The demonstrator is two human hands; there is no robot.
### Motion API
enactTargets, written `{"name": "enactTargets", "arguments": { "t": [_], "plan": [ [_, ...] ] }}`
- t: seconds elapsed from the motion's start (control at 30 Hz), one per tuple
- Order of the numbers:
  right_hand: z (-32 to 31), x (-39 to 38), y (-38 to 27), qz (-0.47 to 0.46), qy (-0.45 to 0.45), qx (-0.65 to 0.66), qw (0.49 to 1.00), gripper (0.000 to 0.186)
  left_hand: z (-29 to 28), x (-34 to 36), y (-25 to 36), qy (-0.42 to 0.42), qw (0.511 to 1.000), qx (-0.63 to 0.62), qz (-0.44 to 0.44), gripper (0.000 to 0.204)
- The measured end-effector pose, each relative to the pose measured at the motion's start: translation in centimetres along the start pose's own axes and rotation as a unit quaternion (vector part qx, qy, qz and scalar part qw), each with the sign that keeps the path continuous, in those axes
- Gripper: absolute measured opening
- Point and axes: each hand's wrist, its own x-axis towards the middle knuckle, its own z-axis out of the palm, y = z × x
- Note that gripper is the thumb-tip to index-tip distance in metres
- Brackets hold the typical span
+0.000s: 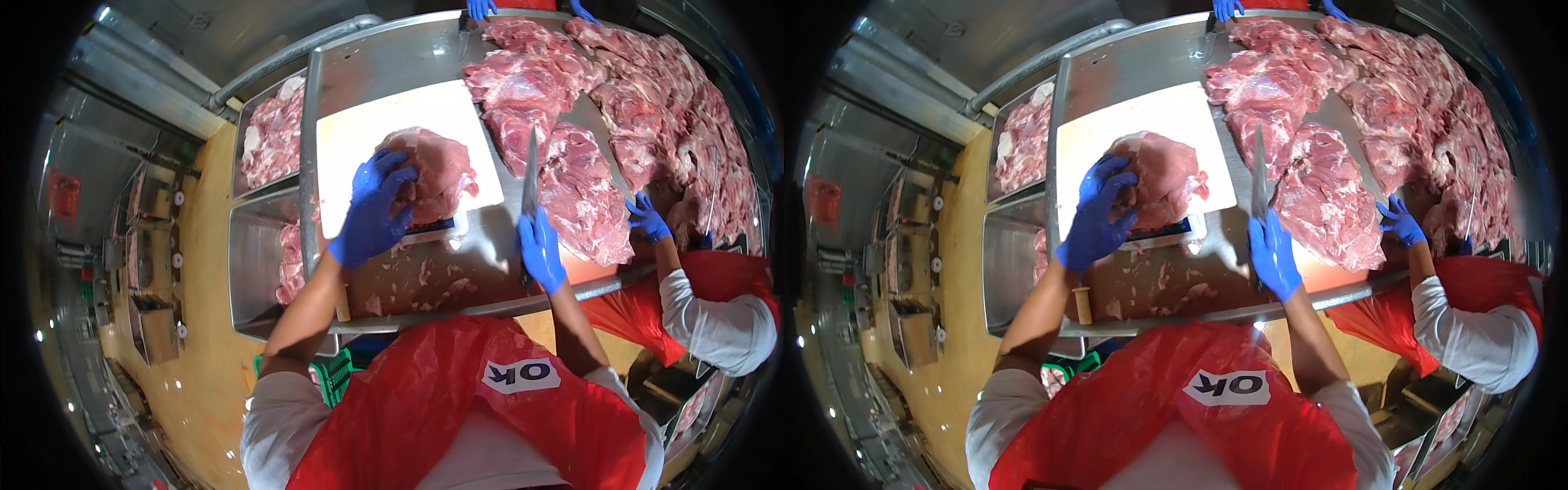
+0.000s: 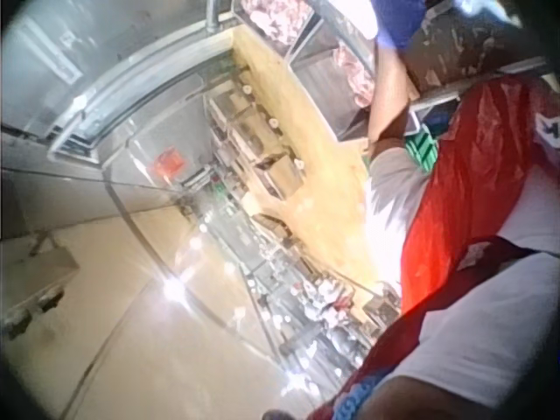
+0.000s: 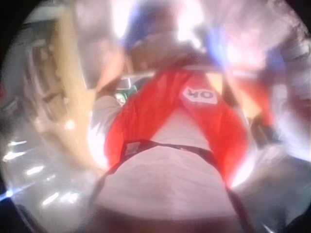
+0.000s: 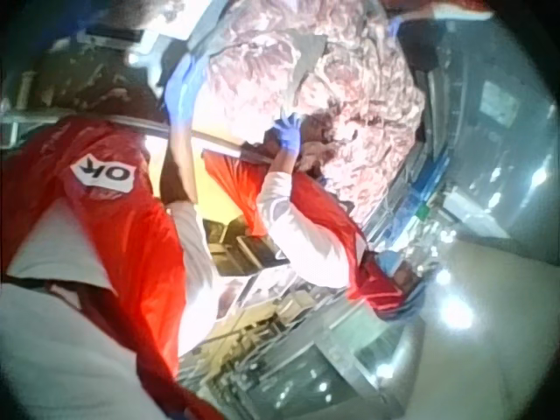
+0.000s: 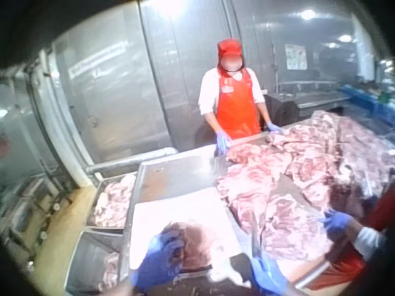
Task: The person cuts large pieces of raw meat on a cutting board using a knife, trims fat, and places the cut portions into a green crate. The person repeatedly handles and slices the meat throughout the clip.
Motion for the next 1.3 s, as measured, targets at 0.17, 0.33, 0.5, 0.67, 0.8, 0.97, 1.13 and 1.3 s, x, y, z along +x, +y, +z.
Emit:
{"name": "enactTargets", "arguments": {
  "t": [0.17,0.33,0.5,0.67,0.8,0.97,1.13,1.3],
  "plan": [
    [2.9,12.1,-10.9,-0.144,-0.134,0.142,0.97,0.031,5.7,-2.6,2.9,0.153,0.981,0.073,-0.092,0.072],
    [4.7,19.5,-10.6,-0.174,-0.261,0.079,0.946,0.039,8.7,-1.2,-0.4,0.192,0.977,0.068,-0.058,0.066],
    [6.1,14.4,-9.7,-0.173,-0.148,0.005,0.974,0.031,4.1,0.4,-9.9,0.042,0.995,-0.094,0.014,0.054],
    [5.9,10.6,-9.8,-0.129,-0.127,0.089,0.98,0.03,-5.3,4.4,-6.5,-0.045,0.995,-0.066,0.054,0.055],
    [7.7,10.3,-8.6,-0.127,-0.057,0.094,0.986,0.039,-5.6,7.1,-4.3,-0.18,0.969,0.008,0.167,0.05],
    [7.9,6.5,-11.8,0.028,-0.095,0.183,0.978,0.035,-3.4,6.2,-5.0,-0.137,0.987,-0.059,0.065,0.037],
    [9.1,5.8,-12.2,-0.018,-0.137,0.056,0.989,0.025,-1.9,4.4,-3.5,0.057,0.998,-0.025,-0.017,0.021],
    [10.0,9.2,-14.2,-0.138,-0.106,-0.044,0.984,0.022,-0.7,4.3,-4.4,0.129,0.991,0.013,0.033,0.015]
  ]
}}
